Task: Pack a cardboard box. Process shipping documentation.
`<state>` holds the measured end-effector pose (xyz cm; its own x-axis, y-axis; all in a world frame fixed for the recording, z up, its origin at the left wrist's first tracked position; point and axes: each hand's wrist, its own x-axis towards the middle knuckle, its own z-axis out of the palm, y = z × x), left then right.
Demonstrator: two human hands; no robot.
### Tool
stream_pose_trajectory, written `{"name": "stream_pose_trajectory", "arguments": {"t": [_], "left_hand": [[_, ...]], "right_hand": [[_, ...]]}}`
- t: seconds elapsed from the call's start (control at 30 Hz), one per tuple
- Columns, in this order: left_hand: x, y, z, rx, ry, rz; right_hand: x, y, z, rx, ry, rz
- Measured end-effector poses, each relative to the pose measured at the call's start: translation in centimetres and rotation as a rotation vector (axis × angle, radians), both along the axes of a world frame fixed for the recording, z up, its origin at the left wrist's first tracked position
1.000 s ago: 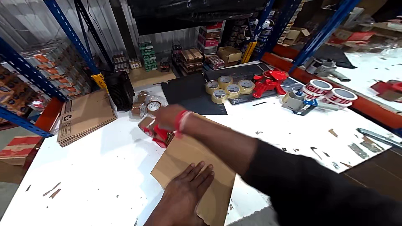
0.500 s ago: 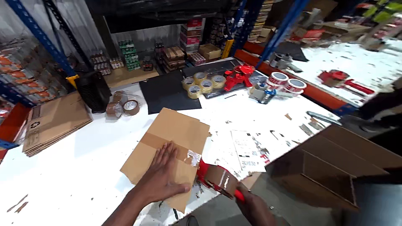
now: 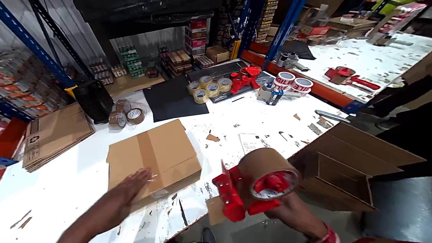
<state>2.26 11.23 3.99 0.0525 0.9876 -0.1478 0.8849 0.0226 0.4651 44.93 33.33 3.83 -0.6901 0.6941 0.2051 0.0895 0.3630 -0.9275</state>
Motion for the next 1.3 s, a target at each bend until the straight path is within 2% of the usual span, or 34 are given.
{"name": "stream_pose_trajectory", "arguments": {"t": [0.03, 0.07, 0.1, 0.17, 0.23, 0.3, 0.37, 0.43, 0.5, 0.57, 0.63, 0.7, 0.77, 0.83, 0.93, 0.97, 1.03, 1.07, 1.1, 1.13, 1.17, 1.23, 1.3], "left_hand": [[-0.5, -0.7, 1.4, -0.013, -0.008, 0.095], [-0.1, -0.9, 2.5, 0.061, -0.089, 0.188], [1.2, -0.7, 3.0, 0.218, -0.258, 0.267], [6.0, 1.0, 3.5, 0.472, -0.846, 0.355], [10.5, 2.6, 3.6, 0.491, -1.340, 0.352], [12.9, 3.6, 3.7, 0.490, -1.699, 0.446], [12.6, 4.0, 3.4, 0.593, -1.917, 0.491], [11.1, 3.8, 3.9, 0.685, -1.843, 0.659], [8.4, 3.2, 4.7, 0.642, -1.523, 0.911], [4.3, 1.8, 5.1, 0.533, -1.190, 1.073], [-1.4, -1.4, 4.5, 0.492, -1.013, 1.167], [-7.1, -5.9, 2.5, 0.471, -0.936, 1.262], [-10.0, -8.6, -2.0, 0.361, -0.896, 1.357], [-9.1, -8.7, -6.9, 0.251, -0.911, 1.371], [-6.2, -6.2, -9.9, 0.229, -1.007, 1.345], [-5.6, -6.0, -10.0, 0.162, -0.957, 1.325], [-6.1, -6.5, -8.8, -0.076, -0.713, 1.286], [-6.8, -6.6, -7.6, -0.122, -0.612, 1.283], [-7.6, -6.5, -6.3, -0.053, -0.555, 1.314], [-8.3, -6.0, -4.7, 0.099, -0.505, 1.333], [-8.9, -5.2, -3.1, 0.301, -0.466, 1.331], [-8.9, -2.5, -0.2, 0.653, -0.493, 1.265], [-7.1, 1.9, 1.9, 0.779, -0.670, 1.100]], "right_hand": [[-1.7, -0.2, 0.3, 0.049, 0.039, 0.016], [-3.5, -0.4, 0.5, 0.094, 0.080, 0.037], [-5.4, -0.7, 0.9, 0.108, 0.130, 0.069], [-9.4, -1.4, 2.0, 0.083, 0.257, 0.108], [-12.3, -1.7, 1.9, 0.108, 0.344, 0.161], [-14.8, -1.7, 2.8, 0.148, 0.373, 0.169], [-16.5, -1.3, 2.8, 0.187, 0.356, 0.201], [-18.0, -0.7, 1.4, 0.237, 0.331, 0.232], [-19.8, -0.4, 0.9, 0.290, 0.302, 0.245], [-21.6, 0.3, 1.9, 0.447, 0.270, 0.239], [-20.6, 2.4, 2.0, 0.485, 0.226, 0.205], [-17.1, 5.8, 1.4, 0.507, 0.125, 0.137], [-12.9, 9.8, -0.3, 0.579, -0.069, 0.124], [-11.7, 12.9, -3.4, 0.695, -0.288, 0.219], [-12.9, 12.3, -6.1, 0.551, -0.670, 0.348], [-13.7, 11.8, -6.0, 0.482, -0.789, 0.355], [-14.6, 12.2, -5.1, 0.419, -1.040, 0.377], [-14.6, 13.1, -4.6, 0.479, -1.173, 0.391], [-14.3, 14.1, -3.8, 0.527, -1.271, 0.383], [-13.5, 14.9, -3.2, 0.564, -1.275, 0.345], [-12.7, 15.6, -2.7, 0.607, -1.156, 0.276], [-12.6, 16.1, -2.1, 0.667, -0.653, 0.155], [-15.2, 14.3, -0.4, 0.606, -0.281, 0.093]]}}
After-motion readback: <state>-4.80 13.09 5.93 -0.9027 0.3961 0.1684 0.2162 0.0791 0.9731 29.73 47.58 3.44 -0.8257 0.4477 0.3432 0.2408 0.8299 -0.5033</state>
